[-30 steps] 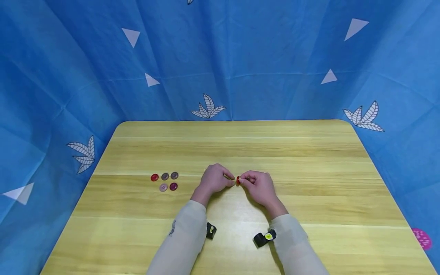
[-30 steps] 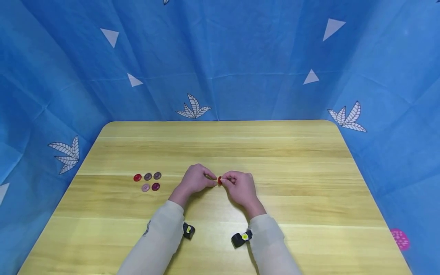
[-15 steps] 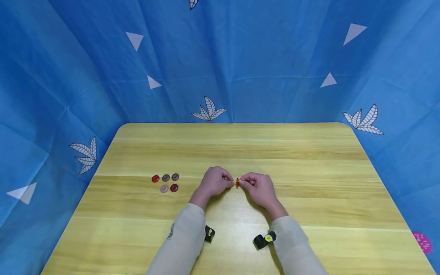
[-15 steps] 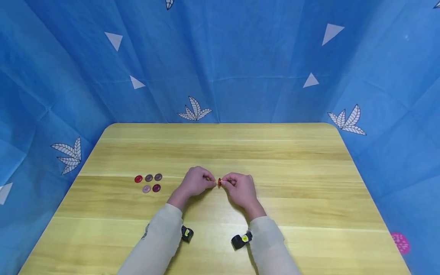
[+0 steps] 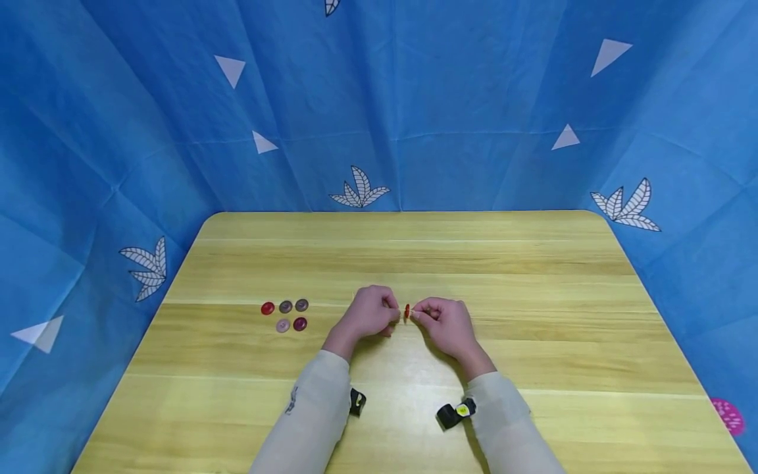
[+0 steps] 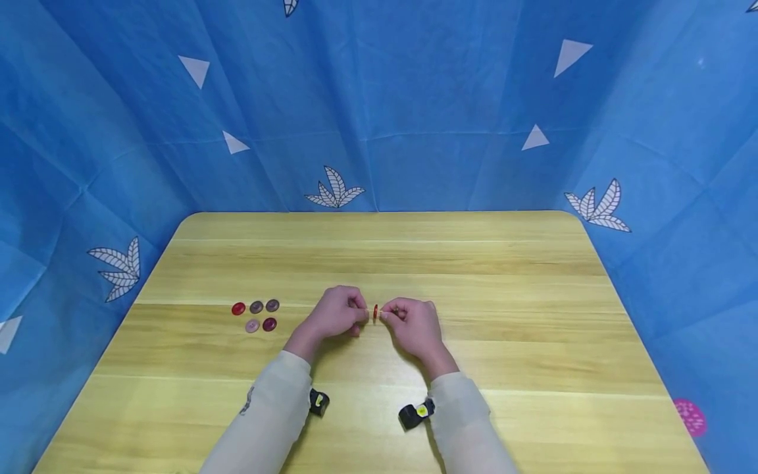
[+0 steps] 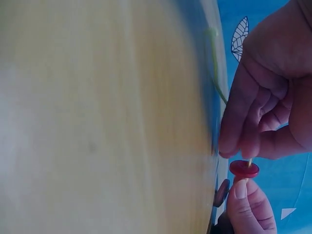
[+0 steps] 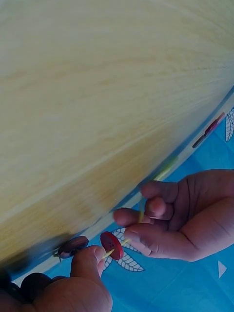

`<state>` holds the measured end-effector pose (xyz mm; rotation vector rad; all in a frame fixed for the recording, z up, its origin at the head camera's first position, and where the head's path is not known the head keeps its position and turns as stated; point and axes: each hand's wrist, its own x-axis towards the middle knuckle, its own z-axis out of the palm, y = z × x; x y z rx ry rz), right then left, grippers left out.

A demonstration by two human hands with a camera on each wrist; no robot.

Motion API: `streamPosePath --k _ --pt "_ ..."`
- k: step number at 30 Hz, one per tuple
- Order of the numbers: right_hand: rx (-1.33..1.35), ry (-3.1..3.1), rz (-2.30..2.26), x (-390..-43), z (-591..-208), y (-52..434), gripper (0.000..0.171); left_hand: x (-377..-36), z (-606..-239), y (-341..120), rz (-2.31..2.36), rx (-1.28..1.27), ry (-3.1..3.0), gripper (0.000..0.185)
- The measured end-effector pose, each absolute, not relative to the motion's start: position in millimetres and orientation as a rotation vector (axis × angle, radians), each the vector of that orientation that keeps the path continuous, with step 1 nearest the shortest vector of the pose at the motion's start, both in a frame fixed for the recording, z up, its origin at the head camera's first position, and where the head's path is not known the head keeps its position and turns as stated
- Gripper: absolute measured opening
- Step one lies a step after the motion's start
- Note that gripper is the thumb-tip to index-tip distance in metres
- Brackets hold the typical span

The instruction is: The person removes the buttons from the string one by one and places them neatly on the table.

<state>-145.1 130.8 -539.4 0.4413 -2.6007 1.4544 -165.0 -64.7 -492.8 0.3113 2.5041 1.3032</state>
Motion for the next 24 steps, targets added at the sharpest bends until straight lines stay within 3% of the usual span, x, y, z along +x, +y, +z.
streamPosePath --k 12,24 --pt "0.451 -2.601 1.434 -145.5 -539.2 130.9 0.005 -166.8 -497.7 -64.3 1.213 0.36 2.608 0.006" --pt "0.457 -2.602 1.425 -145.8 -539.4 131.9 0.005 -165.2 -499.3 -64.3 1.297 0.446 2.526 0.038"
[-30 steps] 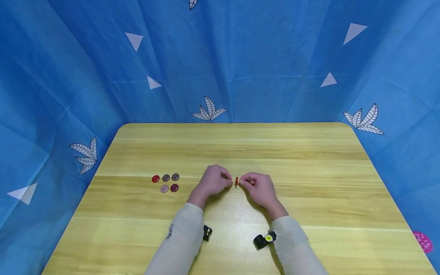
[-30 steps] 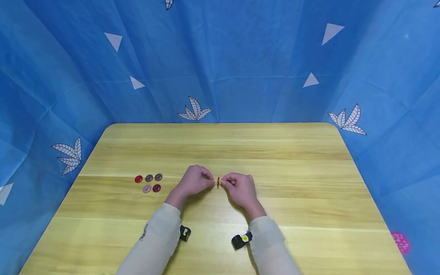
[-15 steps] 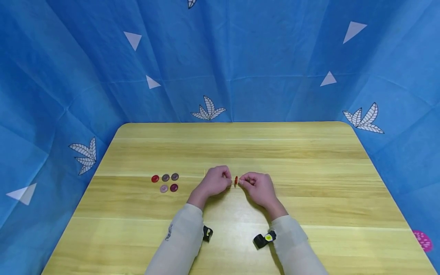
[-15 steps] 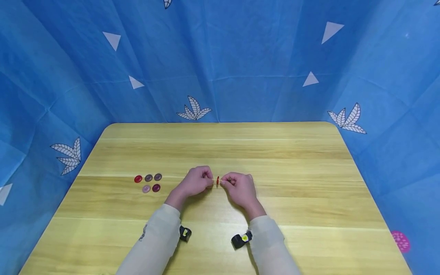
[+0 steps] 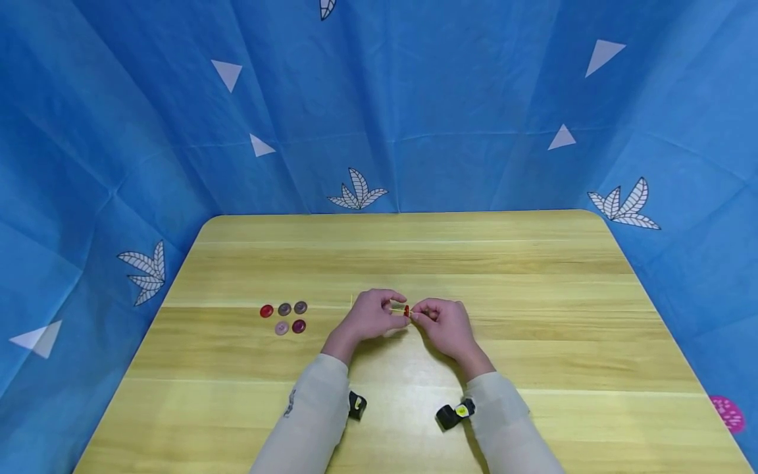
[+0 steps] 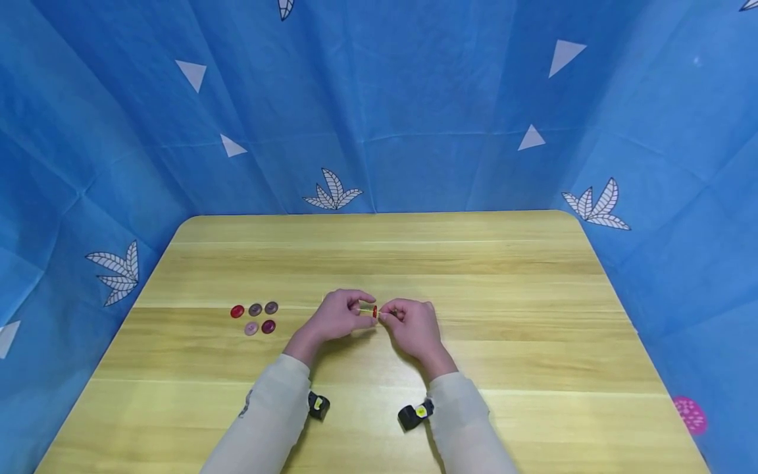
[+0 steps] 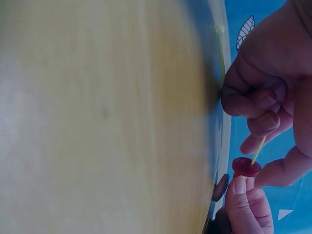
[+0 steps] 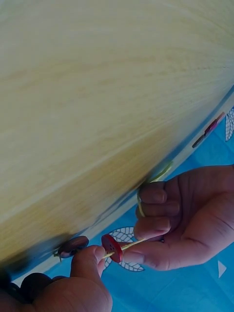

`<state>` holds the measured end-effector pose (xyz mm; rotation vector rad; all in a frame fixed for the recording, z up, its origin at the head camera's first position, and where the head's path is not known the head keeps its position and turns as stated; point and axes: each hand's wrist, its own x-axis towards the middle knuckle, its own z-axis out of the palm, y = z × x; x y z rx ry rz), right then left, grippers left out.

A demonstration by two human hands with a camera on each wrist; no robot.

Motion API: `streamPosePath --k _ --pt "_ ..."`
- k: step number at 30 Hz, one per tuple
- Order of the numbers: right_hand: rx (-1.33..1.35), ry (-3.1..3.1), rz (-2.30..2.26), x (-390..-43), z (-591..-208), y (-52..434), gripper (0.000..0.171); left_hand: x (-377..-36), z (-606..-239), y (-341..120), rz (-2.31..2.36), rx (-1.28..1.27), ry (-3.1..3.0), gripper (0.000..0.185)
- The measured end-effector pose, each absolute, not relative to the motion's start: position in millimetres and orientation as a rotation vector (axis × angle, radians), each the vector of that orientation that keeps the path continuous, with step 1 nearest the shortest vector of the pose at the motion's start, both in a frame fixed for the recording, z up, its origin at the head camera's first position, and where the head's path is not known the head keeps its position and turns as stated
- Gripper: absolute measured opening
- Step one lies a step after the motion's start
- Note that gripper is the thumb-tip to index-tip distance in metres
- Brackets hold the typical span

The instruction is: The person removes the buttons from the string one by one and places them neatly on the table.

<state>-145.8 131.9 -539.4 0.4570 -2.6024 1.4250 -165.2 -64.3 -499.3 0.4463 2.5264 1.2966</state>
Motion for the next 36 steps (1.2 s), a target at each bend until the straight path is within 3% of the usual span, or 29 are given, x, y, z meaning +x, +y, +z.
streamPosePath --k 17,36 --pt "0.453 -2.614 1.442 -146 -539 131 0.004 -164 -502 -64 1.253 0.421 2.611 0.024" --pt "0.458 -2.605 1.422 -146 -539 131 0.006 -165 -496 -96 1.309 0.17 2.655 0.024"
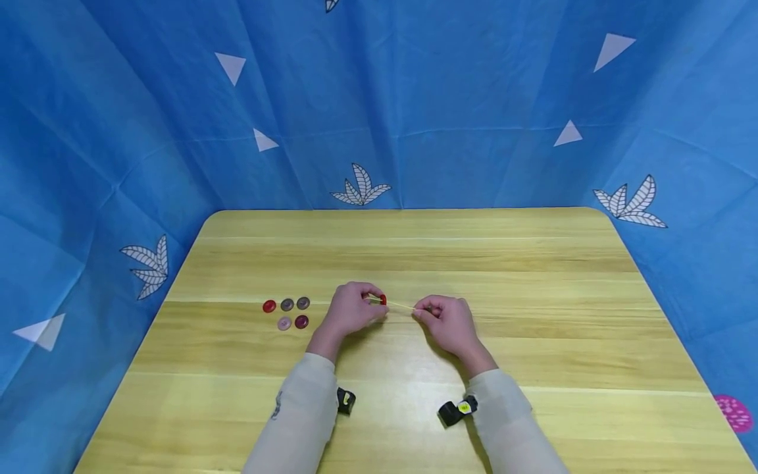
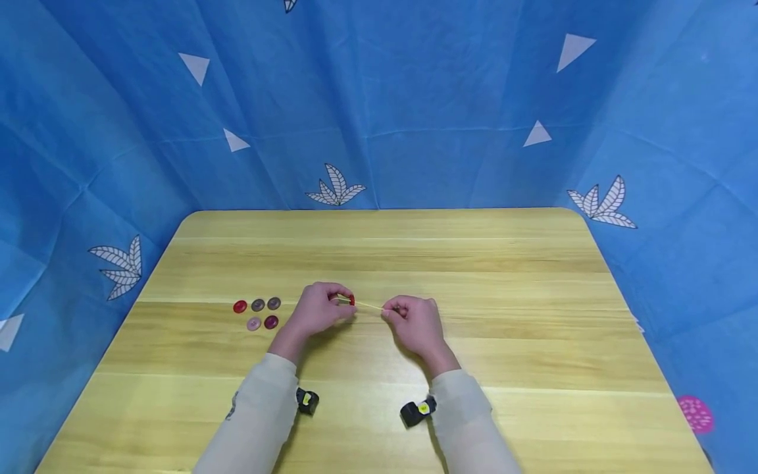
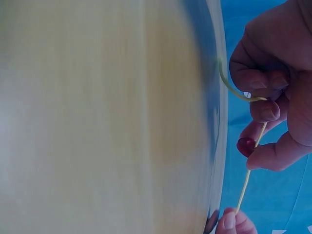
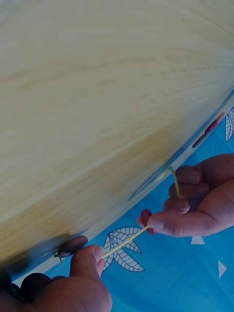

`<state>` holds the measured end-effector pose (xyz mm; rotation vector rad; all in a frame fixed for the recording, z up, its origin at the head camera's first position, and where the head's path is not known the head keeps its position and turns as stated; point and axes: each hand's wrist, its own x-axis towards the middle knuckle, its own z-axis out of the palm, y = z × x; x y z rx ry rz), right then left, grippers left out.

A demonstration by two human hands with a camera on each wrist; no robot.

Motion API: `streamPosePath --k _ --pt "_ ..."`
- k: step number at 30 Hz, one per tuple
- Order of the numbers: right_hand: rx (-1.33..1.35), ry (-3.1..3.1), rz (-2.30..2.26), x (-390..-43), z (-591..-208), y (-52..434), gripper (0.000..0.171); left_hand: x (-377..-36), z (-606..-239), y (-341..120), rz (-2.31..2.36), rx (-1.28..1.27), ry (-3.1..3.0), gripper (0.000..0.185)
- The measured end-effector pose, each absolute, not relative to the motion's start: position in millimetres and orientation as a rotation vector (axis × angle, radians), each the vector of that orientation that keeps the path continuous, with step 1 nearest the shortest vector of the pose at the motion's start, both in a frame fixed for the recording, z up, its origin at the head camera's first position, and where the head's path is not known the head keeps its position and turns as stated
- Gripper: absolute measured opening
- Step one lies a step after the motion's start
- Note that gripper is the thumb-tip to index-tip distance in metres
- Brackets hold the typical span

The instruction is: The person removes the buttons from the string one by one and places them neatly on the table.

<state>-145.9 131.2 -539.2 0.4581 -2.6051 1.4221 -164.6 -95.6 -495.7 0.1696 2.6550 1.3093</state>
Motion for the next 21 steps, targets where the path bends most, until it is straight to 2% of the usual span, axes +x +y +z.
streamPosePath --k 21 --pt "0.46 -2.593 1.408 -147 -542 130 0.006 -161 -492 -141 1.349 0.005 2.714 0.02"
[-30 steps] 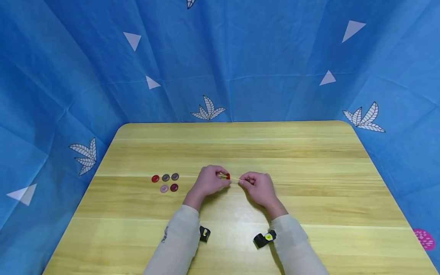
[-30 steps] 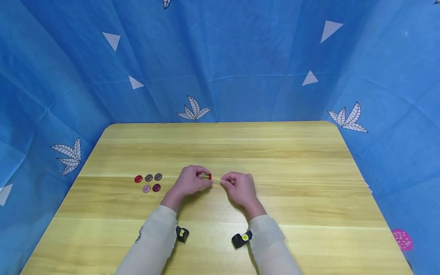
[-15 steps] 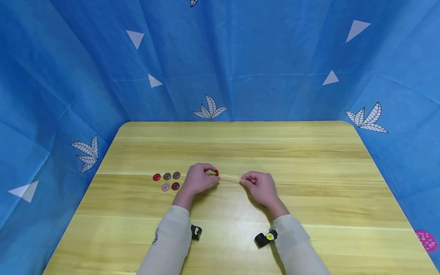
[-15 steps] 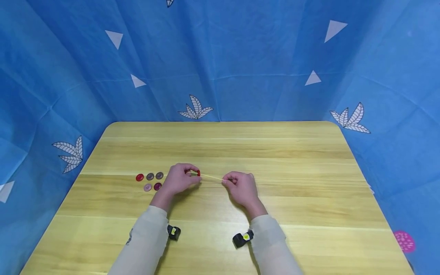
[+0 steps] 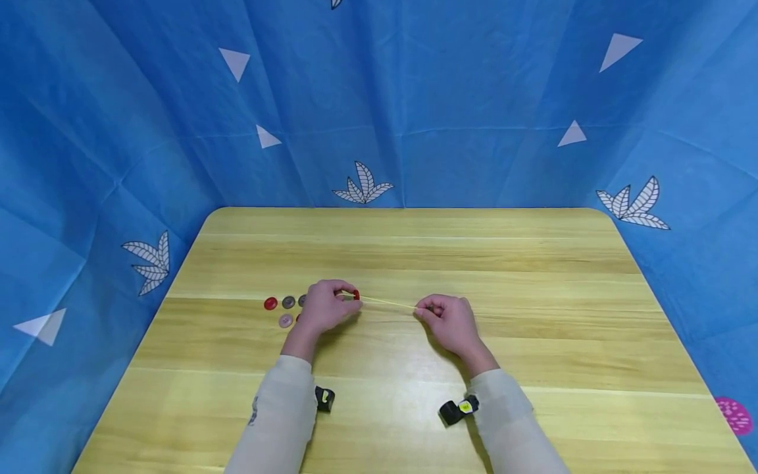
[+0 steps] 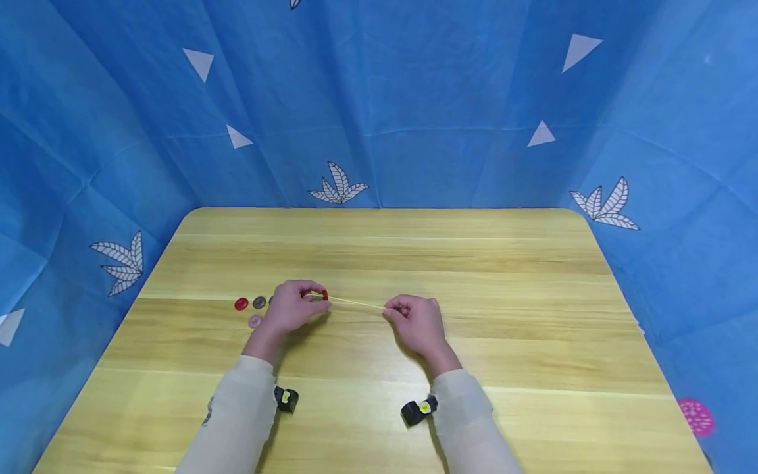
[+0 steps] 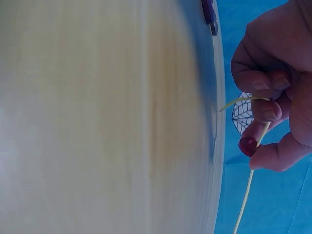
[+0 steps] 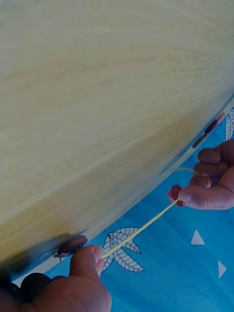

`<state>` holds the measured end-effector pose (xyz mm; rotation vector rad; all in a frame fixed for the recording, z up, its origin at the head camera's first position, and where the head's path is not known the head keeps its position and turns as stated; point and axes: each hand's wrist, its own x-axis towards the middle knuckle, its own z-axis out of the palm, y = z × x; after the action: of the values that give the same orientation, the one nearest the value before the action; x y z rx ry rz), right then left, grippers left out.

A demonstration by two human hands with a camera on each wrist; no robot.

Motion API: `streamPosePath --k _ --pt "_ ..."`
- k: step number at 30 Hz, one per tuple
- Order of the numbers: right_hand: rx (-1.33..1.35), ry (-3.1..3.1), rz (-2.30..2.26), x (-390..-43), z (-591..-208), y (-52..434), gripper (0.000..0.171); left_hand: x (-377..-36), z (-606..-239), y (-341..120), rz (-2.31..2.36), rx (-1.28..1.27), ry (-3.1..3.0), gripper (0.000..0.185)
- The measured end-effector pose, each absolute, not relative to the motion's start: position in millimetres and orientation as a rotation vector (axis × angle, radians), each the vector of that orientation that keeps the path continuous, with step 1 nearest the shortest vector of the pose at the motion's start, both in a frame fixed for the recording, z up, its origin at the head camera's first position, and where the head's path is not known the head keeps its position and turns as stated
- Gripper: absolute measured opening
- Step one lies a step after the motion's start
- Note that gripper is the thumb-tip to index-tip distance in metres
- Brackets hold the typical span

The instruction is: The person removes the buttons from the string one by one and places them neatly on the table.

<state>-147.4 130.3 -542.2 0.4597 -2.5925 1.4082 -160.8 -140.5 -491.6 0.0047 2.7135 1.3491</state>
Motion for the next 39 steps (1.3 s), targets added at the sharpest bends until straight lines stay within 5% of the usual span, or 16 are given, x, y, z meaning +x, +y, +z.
streamPosePath --k 22,39 --pt "0.445 -2.597 1.424 -147 -542 128 0.004 -156 -483 -166 1.198 -0.176 2.731 0.026" --pt "0.44 -2.601 1.4 -146 -540 130 0.006 -153 -486 -178 1.3 -0.084 2.753 0.028"
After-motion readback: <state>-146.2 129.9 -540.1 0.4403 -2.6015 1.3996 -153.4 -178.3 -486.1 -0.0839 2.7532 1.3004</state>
